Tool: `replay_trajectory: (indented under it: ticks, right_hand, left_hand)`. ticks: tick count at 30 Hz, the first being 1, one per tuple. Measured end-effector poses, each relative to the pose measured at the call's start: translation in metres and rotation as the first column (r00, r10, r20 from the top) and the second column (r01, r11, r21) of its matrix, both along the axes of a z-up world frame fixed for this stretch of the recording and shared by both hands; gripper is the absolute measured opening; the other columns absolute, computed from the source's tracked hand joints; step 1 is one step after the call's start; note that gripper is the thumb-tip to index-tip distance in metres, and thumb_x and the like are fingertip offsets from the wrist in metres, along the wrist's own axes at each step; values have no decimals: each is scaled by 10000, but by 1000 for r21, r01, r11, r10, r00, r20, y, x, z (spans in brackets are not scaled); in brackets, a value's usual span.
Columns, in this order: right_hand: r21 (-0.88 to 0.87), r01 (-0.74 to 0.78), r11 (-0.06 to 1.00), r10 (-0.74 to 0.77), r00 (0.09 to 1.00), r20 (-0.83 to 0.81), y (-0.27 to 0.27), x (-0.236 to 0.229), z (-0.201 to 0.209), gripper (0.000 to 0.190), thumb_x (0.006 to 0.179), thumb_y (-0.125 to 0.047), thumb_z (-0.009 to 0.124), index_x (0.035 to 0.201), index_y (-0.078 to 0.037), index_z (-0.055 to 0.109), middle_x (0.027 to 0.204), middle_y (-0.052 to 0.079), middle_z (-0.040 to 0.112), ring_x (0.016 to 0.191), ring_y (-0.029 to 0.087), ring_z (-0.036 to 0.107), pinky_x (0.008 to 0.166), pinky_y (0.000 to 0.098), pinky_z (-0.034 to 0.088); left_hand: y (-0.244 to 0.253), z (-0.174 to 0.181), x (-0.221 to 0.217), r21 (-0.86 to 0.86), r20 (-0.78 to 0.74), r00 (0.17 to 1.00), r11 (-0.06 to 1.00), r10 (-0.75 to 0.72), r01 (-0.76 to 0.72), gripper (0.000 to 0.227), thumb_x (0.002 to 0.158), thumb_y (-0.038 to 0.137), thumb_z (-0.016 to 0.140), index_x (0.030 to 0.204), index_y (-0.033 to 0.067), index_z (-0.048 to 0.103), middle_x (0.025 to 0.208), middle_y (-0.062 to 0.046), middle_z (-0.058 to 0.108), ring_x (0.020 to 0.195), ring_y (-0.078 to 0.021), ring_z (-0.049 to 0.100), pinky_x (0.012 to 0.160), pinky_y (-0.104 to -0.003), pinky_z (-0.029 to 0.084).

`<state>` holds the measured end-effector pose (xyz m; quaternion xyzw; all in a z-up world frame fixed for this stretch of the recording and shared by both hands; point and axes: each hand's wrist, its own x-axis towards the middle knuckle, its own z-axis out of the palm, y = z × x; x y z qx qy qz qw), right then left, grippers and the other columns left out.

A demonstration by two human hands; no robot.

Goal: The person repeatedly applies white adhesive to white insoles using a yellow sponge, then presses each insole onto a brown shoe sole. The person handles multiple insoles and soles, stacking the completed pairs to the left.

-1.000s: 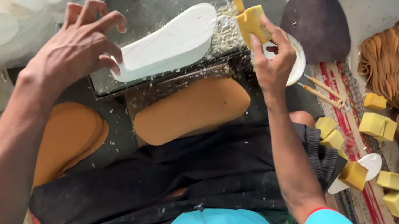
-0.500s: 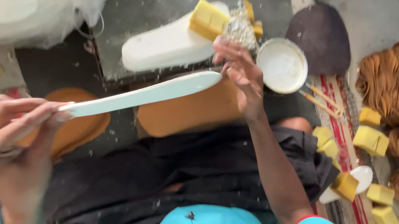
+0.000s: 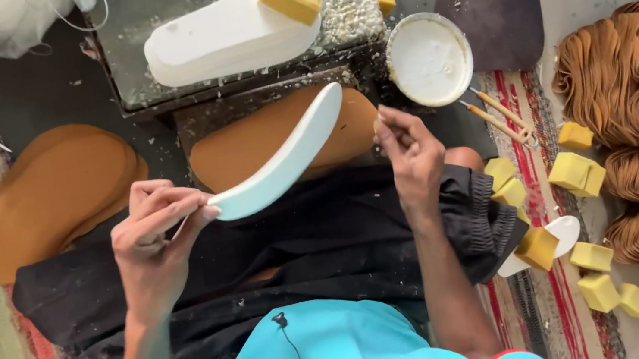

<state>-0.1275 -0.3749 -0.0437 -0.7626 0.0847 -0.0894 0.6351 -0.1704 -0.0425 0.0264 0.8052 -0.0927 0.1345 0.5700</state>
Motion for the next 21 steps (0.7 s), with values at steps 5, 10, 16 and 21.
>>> replay_trajectory:
  ticks: [5,10,16,21]
  right_hand:
    - [154,-160,975,165,986,-23,10,18,18,416,1008,-127,679,1408,-39,608,1153,36,719,892,77,681,752,222,545]
    - [191,-231,954,254,961,-107,17,-9,-6,392,994,-112,716,1370,-10,672,1068,54,739,813,77,640,738,228,546]
    - [182,-110,977,141,976,-166,-6,-6,-11,346,898,-46,773,1234,8,713,946,29,726,795,67,653,741,219,551]
    - [19,-163,986,162,951,-265,-39,57,-15,478,823,-65,854,1260,5,670,909,20,730,782,53,658,690,200,518]
  left_hand:
    - [15,26,1,63,16,997,996,-71,70,164,815,-3,809,967,24,755,936,-22,728,918,-170,540,848,-278,472]
    - [26,-12,-19,-86,-93,995,996,-36,28,194,829,-35,797,1010,20,754,958,-27,721,954,-174,534,832,-263,473]
    - [10,-63,-6,-190,-269,962,976,54,-108,190,940,-18,780,1118,16,724,980,-39,637,816,-80,524,677,-227,405]
    - [-17,-70,42,-240,-331,943,968,-11,-73,705,989,72,757,1566,6,357,916,-11,632,817,-47,564,716,-191,467]
